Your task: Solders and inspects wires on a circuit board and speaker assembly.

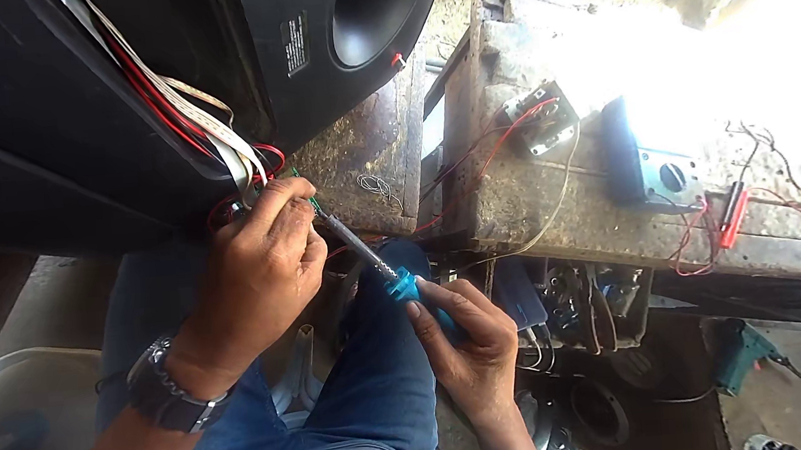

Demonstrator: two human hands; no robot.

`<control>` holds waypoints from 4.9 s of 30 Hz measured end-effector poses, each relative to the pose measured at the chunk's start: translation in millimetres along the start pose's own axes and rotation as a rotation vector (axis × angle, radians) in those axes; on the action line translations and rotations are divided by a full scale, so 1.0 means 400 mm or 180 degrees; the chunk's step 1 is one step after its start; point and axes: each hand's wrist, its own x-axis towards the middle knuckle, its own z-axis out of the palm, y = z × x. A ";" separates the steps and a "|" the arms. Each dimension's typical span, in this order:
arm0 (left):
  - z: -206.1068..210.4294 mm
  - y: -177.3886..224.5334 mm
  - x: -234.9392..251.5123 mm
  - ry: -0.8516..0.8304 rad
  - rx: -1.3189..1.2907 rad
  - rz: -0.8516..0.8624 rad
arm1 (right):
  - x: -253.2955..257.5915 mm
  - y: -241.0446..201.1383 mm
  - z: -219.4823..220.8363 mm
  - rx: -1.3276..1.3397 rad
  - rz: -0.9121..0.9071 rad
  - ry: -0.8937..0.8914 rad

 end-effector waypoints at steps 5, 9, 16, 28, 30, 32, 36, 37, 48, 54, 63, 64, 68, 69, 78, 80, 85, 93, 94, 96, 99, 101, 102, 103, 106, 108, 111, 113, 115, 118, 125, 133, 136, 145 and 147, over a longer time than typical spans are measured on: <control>0.000 0.001 0.000 -0.0003 -0.0009 -0.0004 | 0.000 0.002 0.000 0.0026 -0.0049 -0.0013; -0.001 0.002 0.000 0.0012 -0.0022 -0.0013 | 0.003 0.004 -0.004 0.0036 -0.0037 -0.0071; 0.000 -0.002 -0.006 -0.0001 -0.0009 -0.0055 | 0.019 0.010 -0.015 -0.0013 0.0024 -0.0275; 0.002 -0.005 -0.016 -0.0010 -0.0024 -0.0108 | 0.008 0.017 -0.002 0.0086 -0.0004 -0.0081; 0.002 -0.005 -0.017 -0.0011 -0.0029 -0.0114 | 0.009 0.013 -0.004 0.0074 -0.0002 -0.0049; 0.003 -0.005 -0.016 -0.0002 -0.0030 -0.0110 | 0.008 0.011 -0.004 0.0045 -0.0012 -0.0058; 0.004 -0.004 -0.016 0.0011 -0.0033 -0.0122 | 0.006 0.008 -0.005 -0.0009 0.0000 -0.0131; 0.003 -0.004 -0.016 0.0007 -0.0020 -0.0126 | 0.005 0.007 -0.005 -0.0020 0.0001 -0.0144; 0.004 -0.002 -0.014 0.0007 -0.0002 -0.0130 | 0.006 0.004 -0.003 -0.0057 -0.0014 -0.0171; 0.002 -0.002 -0.014 -0.0015 0.0025 -0.0106 | 0.007 0.009 -0.005 -0.0077 -0.0042 -0.0165; 0.001 -0.001 -0.012 -0.0058 0.0043 -0.0123 | 0.006 0.014 -0.002 -0.0043 -0.0034 -0.0136; 0.001 -0.001 -0.012 -0.0061 0.0044 -0.0126 | 0.006 0.014 -0.001 -0.0039 -0.0040 -0.0132; 0.000 0.001 -0.010 -0.0064 0.0026 -0.0158 | 0.006 0.016 0.001 -0.0027 -0.0066 -0.0127; 0.001 0.001 -0.010 -0.0059 0.0022 -0.0159 | 0.007 0.016 0.001 -0.0023 -0.0069 -0.0133; -0.001 0.002 -0.009 -0.0051 0.0001 -0.0149 | 0.005 0.014 0.002 0.0074 -0.0024 -0.0122; 0.000 0.002 -0.009 -0.0041 0.0017 -0.0144 | 0.004 0.015 -0.001 0.0149 -0.0049 -0.0042; -0.001 0.004 -0.008 -0.0056 0.0034 -0.0149 | -0.004 0.022 -0.011 0.0122 -0.0005 0.0039; 0.001 0.002 -0.009 -0.0035 0.0040 -0.0147 | -0.022 0.030 -0.009 0.0073 0.0051 0.0030; 0.002 0.002 -0.009 -0.0023 0.0042 -0.0142 | -0.022 0.030 -0.007 0.0087 0.0051 0.0025; 0.002 0.002 -0.010 -0.0022 0.0057 -0.0143 | -0.021 0.030 -0.002 0.0110 0.0037 0.0012; 0.003 0.002 -0.010 -0.0008 0.0091 -0.0135 | -0.015 0.028 0.004 0.0137 0.0003 -0.0014; 0.002 0.003 -0.011 -0.0024 0.0080 -0.0154 | -0.013 0.028 0.007 0.0127 0.0001 -0.0025; 0.002 0.003 -0.011 -0.0028 0.0076 -0.0162 | -0.013 0.028 0.008 0.0121 -0.0001 -0.0026; 0.002 0.003 -0.010 -0.0028 0.0079 -0.0163 | -0.012 0.029 0.009 0.0114 -0.0004 -0.0024; 0.002 0.004 -0.009 -0.0020 0.0086 -0.0154 | -0.011 0.030 0.011 0.0092 0.0010 -0.0033; 0.003 0.004 -0.009 -0.0007 0.0072 -0.0150 | -0.010 0.030 0.013 0.0091 0.0016 -0.0047; 0.004 0.005 -0.009 -0.0005 0.0062 -0.0157 | -0.010 0.031 0.015 0.0096 -0.0004 -0.0047; 0.003 0.005 -0.009 -0.0018 0.0071 -0.0162 | -0.009 0.030 0.015 0.0097 -0.0012 -0.0041; 0.001 0.005 -0.009 -0.0036 0.0065 -0.0166 | -0.009 0.029 0.014 0.0089 -0.0021 -0.0022; 0.002 0.004 -0.009 -0.0031 0.0067 -0.0167 | -0.011 0.023 0.006 0.0116 0.0009 0.0024; 0.000 0.005 -0.009 -0.0053 0.0072 -0.0162 | -0.078 0.013 -0.026 0.0443 0.0387 0.0019; -0.016 0.006 -0.011 -0.0330 0.0081 -0.0097 | -0.306 0.079 0.003 -0.0891 0.0985 -0.0542; -0.035 0.013 -0.017 -0.0451 0.0041 -0.0102 | -0.348 0.106 0.023 -0.1616 0.0919 -0.0601; -0.198 -0.002 -0.148 0.0356 0.0231 -0.0413 | -0.326 0.084 0.024 -0.2262 0.0794 -0.0938; -0.225 -0.071 -0.217 0.0577 0.0230 -0.0761 | -0.325 0.082 0.018 -0.2281 0.0804 -0.0999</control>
